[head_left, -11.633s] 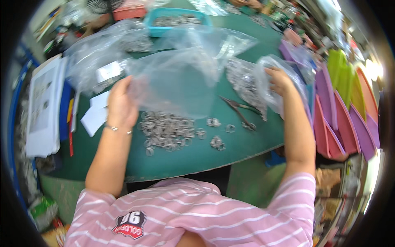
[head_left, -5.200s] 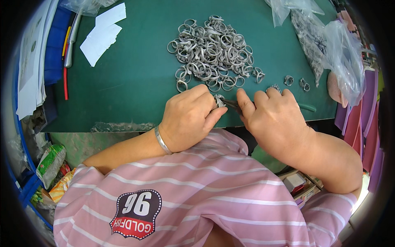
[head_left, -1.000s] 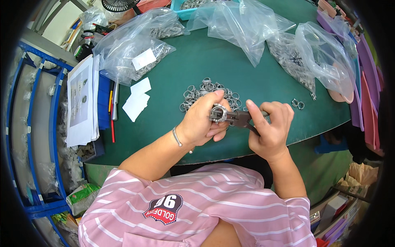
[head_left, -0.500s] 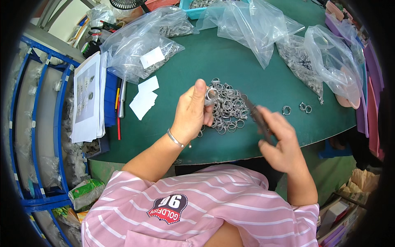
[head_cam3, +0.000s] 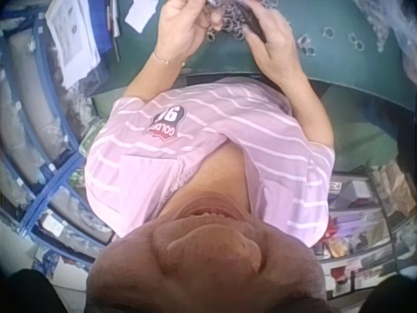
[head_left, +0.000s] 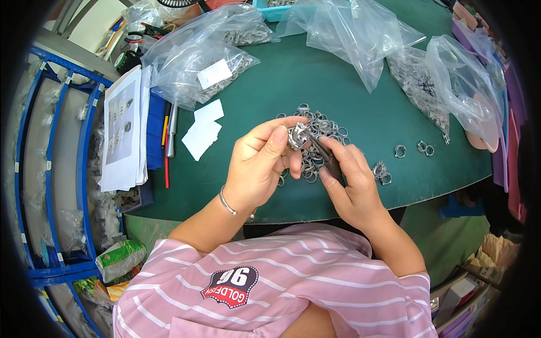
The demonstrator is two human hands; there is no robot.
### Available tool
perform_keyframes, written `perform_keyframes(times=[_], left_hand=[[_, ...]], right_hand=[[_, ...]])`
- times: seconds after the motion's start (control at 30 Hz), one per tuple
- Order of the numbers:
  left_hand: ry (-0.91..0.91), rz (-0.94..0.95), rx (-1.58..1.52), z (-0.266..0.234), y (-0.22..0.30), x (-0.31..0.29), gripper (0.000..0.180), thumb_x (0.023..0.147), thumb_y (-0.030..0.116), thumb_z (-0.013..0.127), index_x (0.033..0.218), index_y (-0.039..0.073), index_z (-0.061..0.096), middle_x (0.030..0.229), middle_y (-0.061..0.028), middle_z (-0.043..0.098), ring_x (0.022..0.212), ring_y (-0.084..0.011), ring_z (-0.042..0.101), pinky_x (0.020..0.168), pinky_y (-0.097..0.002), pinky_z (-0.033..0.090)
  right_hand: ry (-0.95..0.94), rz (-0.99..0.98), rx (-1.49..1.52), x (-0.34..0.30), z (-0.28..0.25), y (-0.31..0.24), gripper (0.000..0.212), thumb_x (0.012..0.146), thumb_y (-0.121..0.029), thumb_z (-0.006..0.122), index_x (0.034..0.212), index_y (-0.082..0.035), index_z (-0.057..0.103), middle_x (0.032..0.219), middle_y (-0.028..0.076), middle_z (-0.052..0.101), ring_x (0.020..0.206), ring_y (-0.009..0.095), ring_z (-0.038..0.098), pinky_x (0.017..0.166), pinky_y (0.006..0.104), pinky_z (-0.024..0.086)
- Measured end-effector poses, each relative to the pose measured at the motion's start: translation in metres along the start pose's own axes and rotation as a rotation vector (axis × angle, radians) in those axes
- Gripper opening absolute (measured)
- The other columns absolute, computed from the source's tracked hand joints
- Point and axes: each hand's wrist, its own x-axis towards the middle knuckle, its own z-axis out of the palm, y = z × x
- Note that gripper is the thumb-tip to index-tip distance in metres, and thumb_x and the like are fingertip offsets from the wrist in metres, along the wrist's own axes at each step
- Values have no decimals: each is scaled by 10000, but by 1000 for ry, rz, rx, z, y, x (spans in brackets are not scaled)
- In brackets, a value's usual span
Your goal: The person assembles small metal rings into a component using a manual press tool and pliers. They pick up metal rings, position them on a press, use a lever to secure them, then use pliers to bend or adjust the rings before placing the finished parts into plastic bags.
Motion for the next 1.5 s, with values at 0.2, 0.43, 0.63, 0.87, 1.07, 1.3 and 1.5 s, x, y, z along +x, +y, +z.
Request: perform_keyframes(times=[0.2,0.43,0.63,0.87,1.07,1.3,1.5], left_hand=[[47,143,129,-1,11,-5,290,938,232,549,1053,-33,569,826,-81,613,593,-103,549,542,-234,475],[138,271,251,0,11,-5,229,934,182,557,1030,-25,572,776,-67,581,589,-107,526,542,-265,477],[39,264,250,1,5,-3,178,903,110,600,1018,-24,581,819,-47,604,647,-80,562,589,-202,471],[-73,-38,192,0,-1,-1,242,960,251,504,970,15,557,814,-31,580,638,-72,534,559,-195,440],[30,273,693,18,-12,15,515,999,381,368,659,24,517,630,-18,487,532,-83,372,503,-230,304],[72,54,376,30,-18,33,449,965,304,455,627,18,527,557,-15,473,494,-82,397,457,-233,298],[-63,26,207,28,-31,43,495,959,325,395,625,-3,555,638,-89,519,621,-145,469,589,-267,373]], right_hand=[[92,-84,104,7,16,4,445,790,-107,675,1207,-49,531,832,94,526,734,258,512,685,363,401],[247,-68,126,11,25,-1,285,800,-113,664,1058,-39,569,800,89,547,708,259,514,661,364,406],[253,-102,214,15,29,-2,205,792,-77,661,971,-9,586,756,98,556,669,264,525,629,362,412],[350,-206,138,9,30,2,232,784,-69,667,989,-8,580,785,104,583,687,265,552,643,358,423],[388,-152,161,-5,41,6,413,725,-79,720,1079,-14,520,905,109,585,753,258,557,697,357,413],[356,-97,-100,-14,39,18,522,592,1,682,1071,-29,479,915,88,547,847,270,521,808,381,346],[297,-73,50,-11,32,22,419,576,-10,575,984,-9,481,827,93,499,752,267,474,750,383,341]])
